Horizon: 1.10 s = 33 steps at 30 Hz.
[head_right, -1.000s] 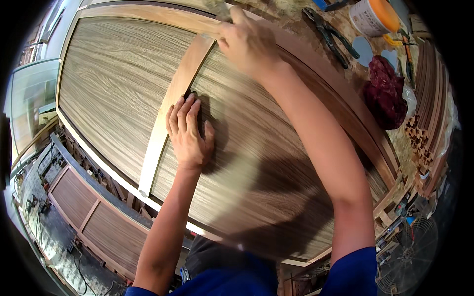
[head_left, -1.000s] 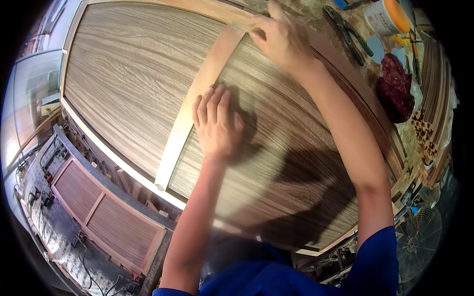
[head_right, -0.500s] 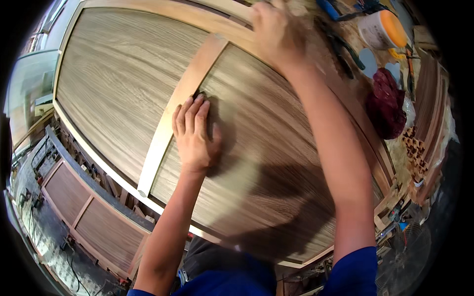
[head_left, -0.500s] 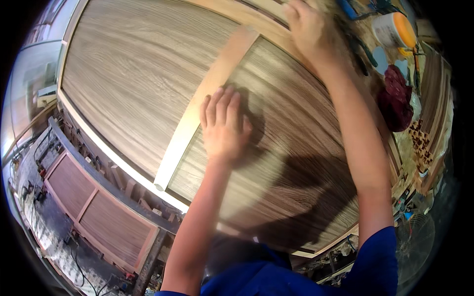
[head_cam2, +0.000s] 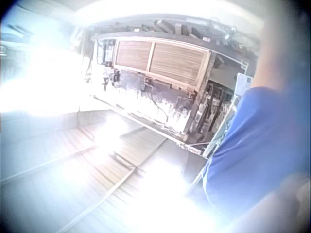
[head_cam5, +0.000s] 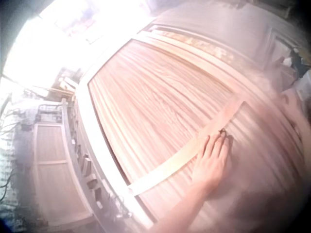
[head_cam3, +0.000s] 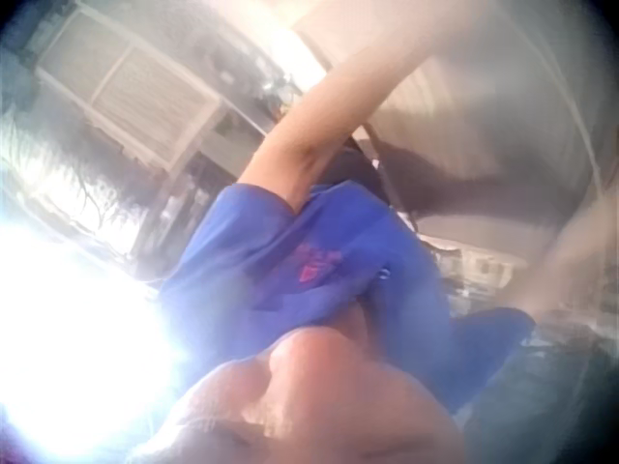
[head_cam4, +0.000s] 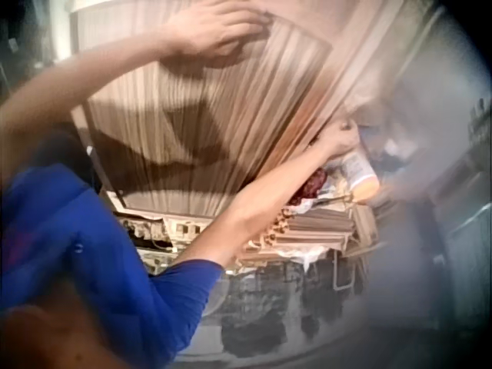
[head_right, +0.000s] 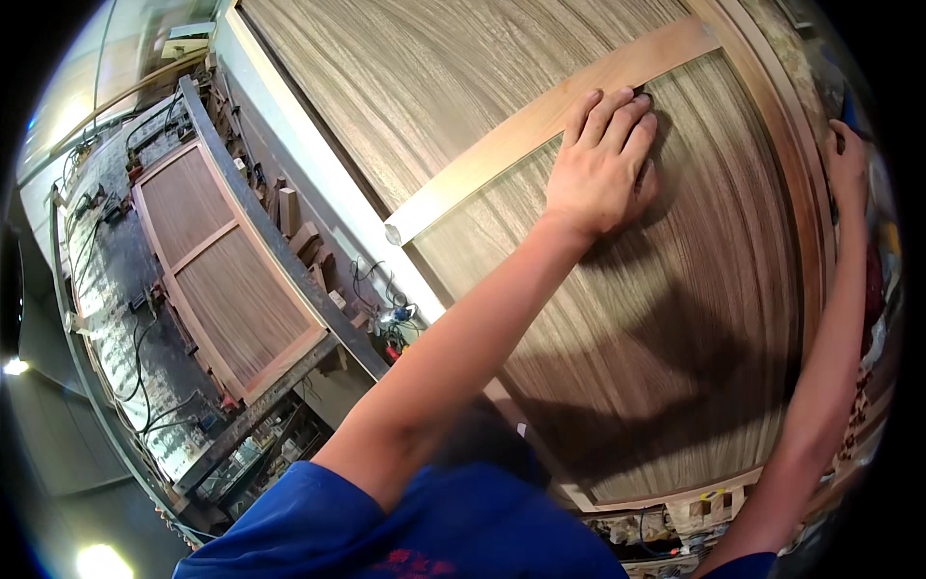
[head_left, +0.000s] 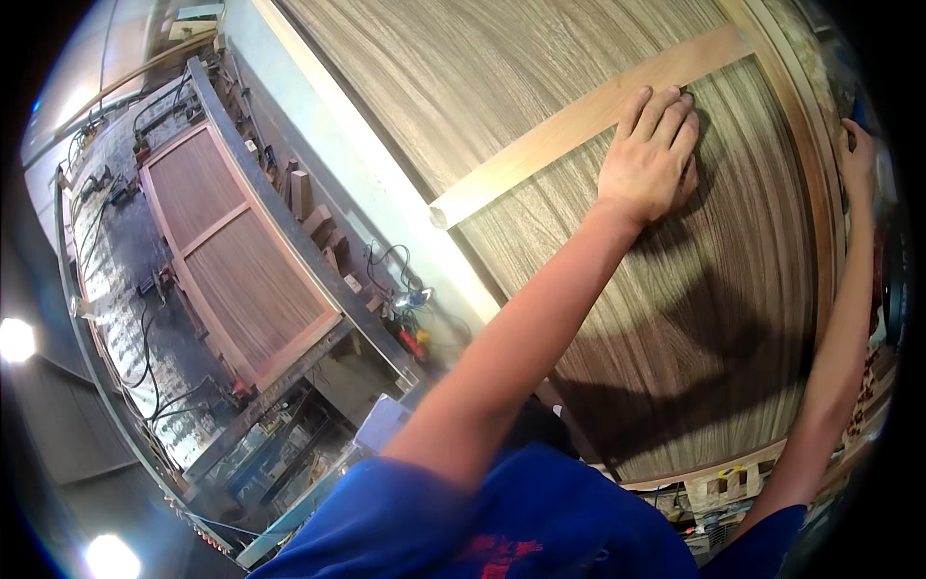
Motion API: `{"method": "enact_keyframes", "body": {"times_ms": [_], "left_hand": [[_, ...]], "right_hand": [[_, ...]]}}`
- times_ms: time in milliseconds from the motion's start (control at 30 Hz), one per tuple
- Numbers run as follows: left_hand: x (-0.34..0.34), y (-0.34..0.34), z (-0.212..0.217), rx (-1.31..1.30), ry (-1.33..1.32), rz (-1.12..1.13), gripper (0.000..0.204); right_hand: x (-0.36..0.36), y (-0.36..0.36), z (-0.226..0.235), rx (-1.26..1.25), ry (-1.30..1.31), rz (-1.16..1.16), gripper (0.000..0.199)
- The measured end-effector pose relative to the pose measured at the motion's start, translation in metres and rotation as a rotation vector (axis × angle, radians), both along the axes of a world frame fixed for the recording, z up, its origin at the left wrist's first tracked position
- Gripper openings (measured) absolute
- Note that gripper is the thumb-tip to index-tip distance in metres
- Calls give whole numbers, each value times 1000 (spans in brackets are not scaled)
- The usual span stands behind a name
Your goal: The person assembles a wooden door panel by attaching a wooden strip to the frame. They use a putty knife to apply adhesive, a rubber mallet to tap the strip into place, and a nail gun to secure it. The person also uses a sander to smooth the edges of the strip and the door frame.
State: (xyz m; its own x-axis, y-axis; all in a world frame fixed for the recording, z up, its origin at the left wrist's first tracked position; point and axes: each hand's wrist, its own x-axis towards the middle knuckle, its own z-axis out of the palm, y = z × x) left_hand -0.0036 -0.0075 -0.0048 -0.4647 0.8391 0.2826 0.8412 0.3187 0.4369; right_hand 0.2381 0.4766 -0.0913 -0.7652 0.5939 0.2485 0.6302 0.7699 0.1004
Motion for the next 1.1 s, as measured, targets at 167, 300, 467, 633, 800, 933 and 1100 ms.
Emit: {"method": "enact_keyframes", "body": {"times_ms": [167, 300, 467, 633, 800, 933, 1100], "left_hand": [[-2, 0, -4, 34, 18, -21, 56], [4, 6, -7, 21, 39, -62, 55], [-33, -17, -35, -75, 140, -249, 60], [8, -137, 49, -165, -92, -277, 54], [28, -315, 51, -203, -92, -206, 55], [2, -412, 26, -289, -60, -176, 54], [-28, -430, 27, -449, -444, 67, 54]], "right_hand": [[61, -145, 64, -502, 422, -174, 25], [90, -375, 140, -667, 573, -232, 7], [152, -613, 200, -921, 541, -438, 8], [237, -776, 208, -1054, 518, -695, 9], [290, -852, 209, -1043, 595, -702, 8], [315, -884, 200, -885, 643, -878, 6], [309, -912, 193, -1009, 661, -927, 10]]}}
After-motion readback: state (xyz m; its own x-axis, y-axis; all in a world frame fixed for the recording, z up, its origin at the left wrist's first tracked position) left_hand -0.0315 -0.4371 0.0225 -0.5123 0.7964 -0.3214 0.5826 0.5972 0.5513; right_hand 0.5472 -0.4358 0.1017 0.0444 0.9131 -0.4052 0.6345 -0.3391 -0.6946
